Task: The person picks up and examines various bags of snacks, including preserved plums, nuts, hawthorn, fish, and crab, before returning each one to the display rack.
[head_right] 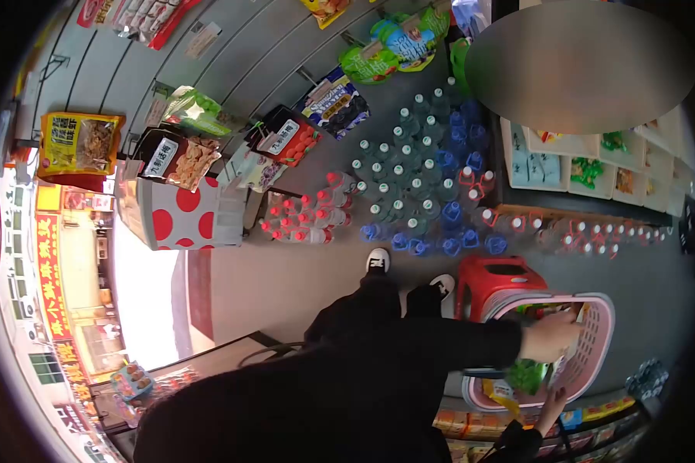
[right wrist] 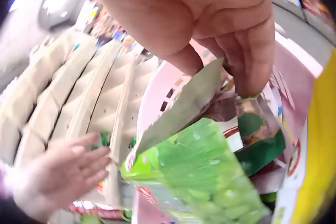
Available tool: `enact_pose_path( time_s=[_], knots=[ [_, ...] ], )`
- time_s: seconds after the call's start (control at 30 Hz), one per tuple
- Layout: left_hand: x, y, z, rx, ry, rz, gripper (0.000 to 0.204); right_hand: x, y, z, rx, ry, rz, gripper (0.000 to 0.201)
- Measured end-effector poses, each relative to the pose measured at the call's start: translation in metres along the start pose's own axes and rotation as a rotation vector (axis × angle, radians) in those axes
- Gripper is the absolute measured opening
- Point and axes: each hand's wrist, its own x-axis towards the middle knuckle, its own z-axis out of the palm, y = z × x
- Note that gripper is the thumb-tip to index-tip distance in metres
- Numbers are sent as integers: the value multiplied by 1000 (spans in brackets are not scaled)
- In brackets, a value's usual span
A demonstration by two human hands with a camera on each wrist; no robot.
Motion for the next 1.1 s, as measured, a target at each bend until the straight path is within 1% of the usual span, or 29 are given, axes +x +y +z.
enact_pose_path(
  time_s=[0.03, 0.07, 0.1, 0.13, 0.17, 0.2, 0.23, 0.27, 0.3, 0.33, 0.37, 0.4, 0.43, 0.5, 0.53, 0.57, 0.6, 0.63, 0.67, 0.73, 0.77, 0.8, 0.83, 0.87, 0.9, 0.93, 0.97, 1.03, 1.1],
  knots=[
    [-14, 5, -27, -14, 8, 21, 31, -5, -10, 0, -239, 148, -245, 45],
    [-33, 23, -73, -181, -62, 33, 34, -14, -30, 4, -271, 303, -387, 45],
    [-57, 26, -110, -98, -23, -33, 41, -30, -61, 11, -311, 468, -515, 45],
    [-86, 9, -136, -34, 66, 21, 46, -49, -101, 16, -238, 458, -660, 46],
    [-117, 8, -175, -104, 61, -243, 46, -68, -149, 27, -178, 439, -807, 47],
    [-151, -40, -197, -203, 94, -391, 44, -89, -196, 49, -45, 415, -797, 44],
    [-191, -78, -226, -85, 171, -442, 42, -100, -236, 71, -37, 324, -801, 46],
    [-220, -67, -264, 178, 282, -628, 38, -112, -274, 94, 90, 145, -816, 46],
    [-254, -73, -298, 288, 322, -799, 35, -110, -300, 126, 198, 21, -856, 46],
    [-291, -98, -327, 310, 377, -902, 35, -131, -342, 153, 173, -59, -937, 44],
    [-321, -107, -355, 354, 443, -894, 35, -123, -363, 187, 24, -62, -1136, 45],
    [-344, -117, -377, 398, 503, -888, 35, -123, -386, 222, 6, -120, -1186, 45],
    [-359, -124, -396, 389, 494, -904, 35, -130, -412, 254, 57, -229, -1186, 43],
    [-382, -136, -432, 36, 774, -904, 42, -123, -444, 332, -2, -303, -1306, 41],
    [-393, -151, -444, 33, 780, -926, 42, -129, -461, 366, -25, -372, -1326, 41],
    [-402, -169, -455, 26, 884, -863, 44, -131, -476, 401, -15, -443, -1396, 39],
    [-405, -180, -468, 27, 983, -794, 46, -136, -491, 433, -6, -565, -1385, 39],
    [-406, -190, -480, 36, 986, -801, 46, -138, -502, 464, -18, -675, -1362, 42],
    [-401, -196, -488, 78, 1073, -748, 50, -143, -515, 492, -4, -757, -1334, 45],
    [-400, -222, -509, 247, 1234, -618, 58, -158, -539, 540, 63, -886, -1258, 51],
    [-395, -222, -520, 253, 1229, -623, 58, -165, -549, 560, 115, -931, -1211, 55],
    [-387, -217, -532, 266, 1298, -539, 53, -171, -560, 578, 145, -955, -1226, 65],
    [-382, -213, -542, 276, 1364, -454, 49, -177, -569, 595, 150, -955, -1218, 65],
    [-386, -217, -552, 346, 1364, -527, 41, -181, -577, 611, 146, -777, -1337, 68],
    [-385, -219, -556, 345, 1354, -533, 41, -184, -583, 624, 138, -593, -1446, 71],
    [-383, -221, -557, 257, 1451, -456, 38, -185, -588, 635, 119, -486, -1500, 74],
    [-381, -220, -558, 167, 1546, -376, 37, -187, -593, 642, 117, -483, -1490, 74],
    [-380, -215, -556, 236, 1540, -398, 33, -187, -598, 650, 201, -632, -1343, 73],
    [-377, -205, -554, 162, 1496, -324, 29, -192, -598, 645, 261, -617, -1306, 65]
  ],
)
